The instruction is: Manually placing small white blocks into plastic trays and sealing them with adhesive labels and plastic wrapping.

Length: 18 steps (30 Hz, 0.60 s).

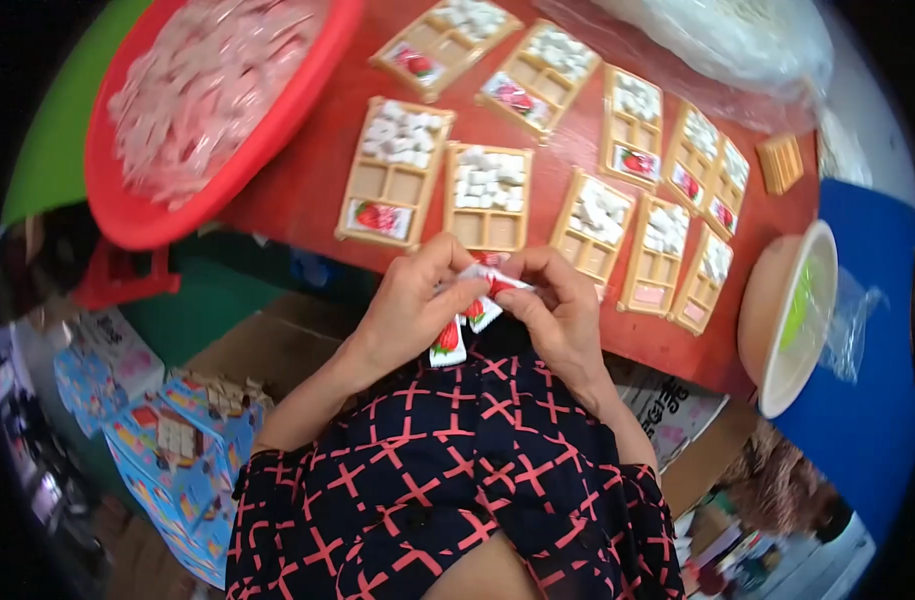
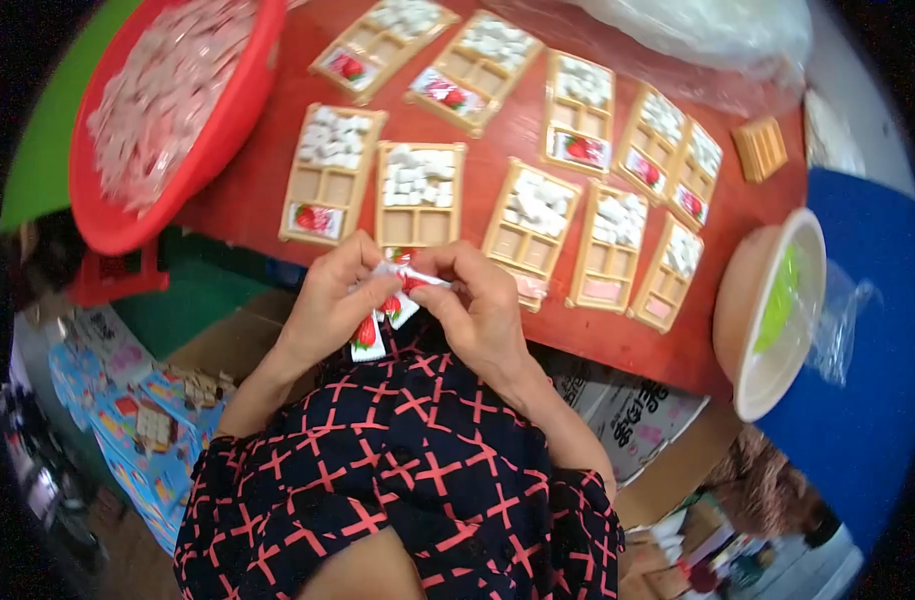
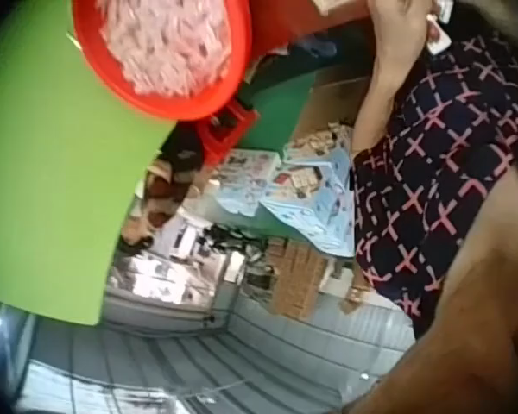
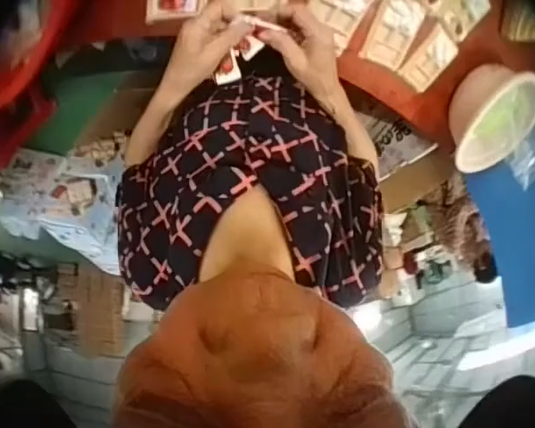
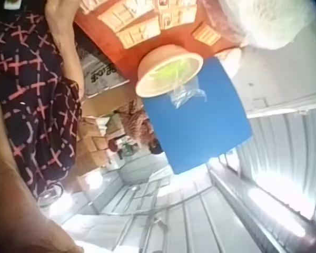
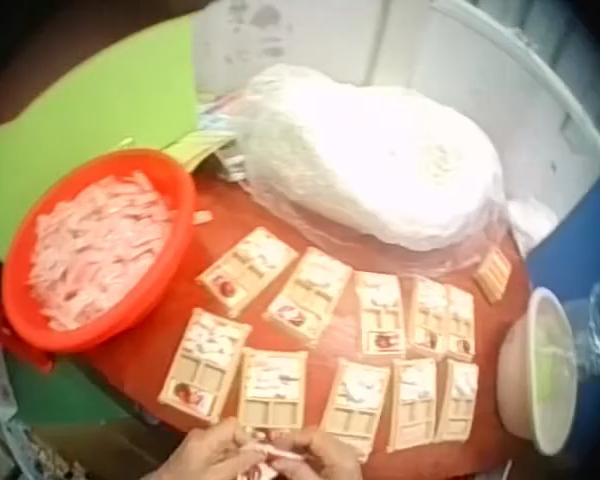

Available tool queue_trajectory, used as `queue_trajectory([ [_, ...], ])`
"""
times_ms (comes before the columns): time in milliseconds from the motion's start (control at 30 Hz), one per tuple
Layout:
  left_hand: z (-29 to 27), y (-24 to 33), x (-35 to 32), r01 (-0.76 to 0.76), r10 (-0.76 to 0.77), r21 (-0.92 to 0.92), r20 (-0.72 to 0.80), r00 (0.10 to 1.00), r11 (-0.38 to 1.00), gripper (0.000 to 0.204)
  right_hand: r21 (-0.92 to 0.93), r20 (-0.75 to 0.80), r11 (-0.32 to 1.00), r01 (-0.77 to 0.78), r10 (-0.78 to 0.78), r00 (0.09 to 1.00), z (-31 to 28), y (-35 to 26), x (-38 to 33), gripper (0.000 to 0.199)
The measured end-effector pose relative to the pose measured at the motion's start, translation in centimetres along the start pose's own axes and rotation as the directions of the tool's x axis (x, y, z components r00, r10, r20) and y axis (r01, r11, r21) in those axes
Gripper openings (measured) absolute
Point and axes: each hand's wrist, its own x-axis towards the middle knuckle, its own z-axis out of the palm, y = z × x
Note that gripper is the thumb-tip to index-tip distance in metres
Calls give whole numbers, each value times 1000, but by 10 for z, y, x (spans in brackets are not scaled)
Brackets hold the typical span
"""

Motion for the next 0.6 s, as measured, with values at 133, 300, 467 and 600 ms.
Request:
queue_trajectory([
  [133, 4, 2, 13, 131, -116, -122, 120, 986, 984, 5, 82, -248, 984, -159, 174, 953, -30, 6, -28, 14],
  [300, 25, 12, 37, 231, -193, -202, 193, 962, 952, 17, -209, -409, 972, -112, 18, 913, -56, 14, -36, 14],
  [467, 46, 17, 50, 69, -63, -12, 270, 961, 998, 32, -665, -366, 747, -9, -315, 876, -54, 11, -35, 22],
  [600, 71, 10, 47, -45, 19, 85, 277, 961, 995, 37, 178, -392, 984, -26, 95, 915, -47, 4, -37, 23],
])
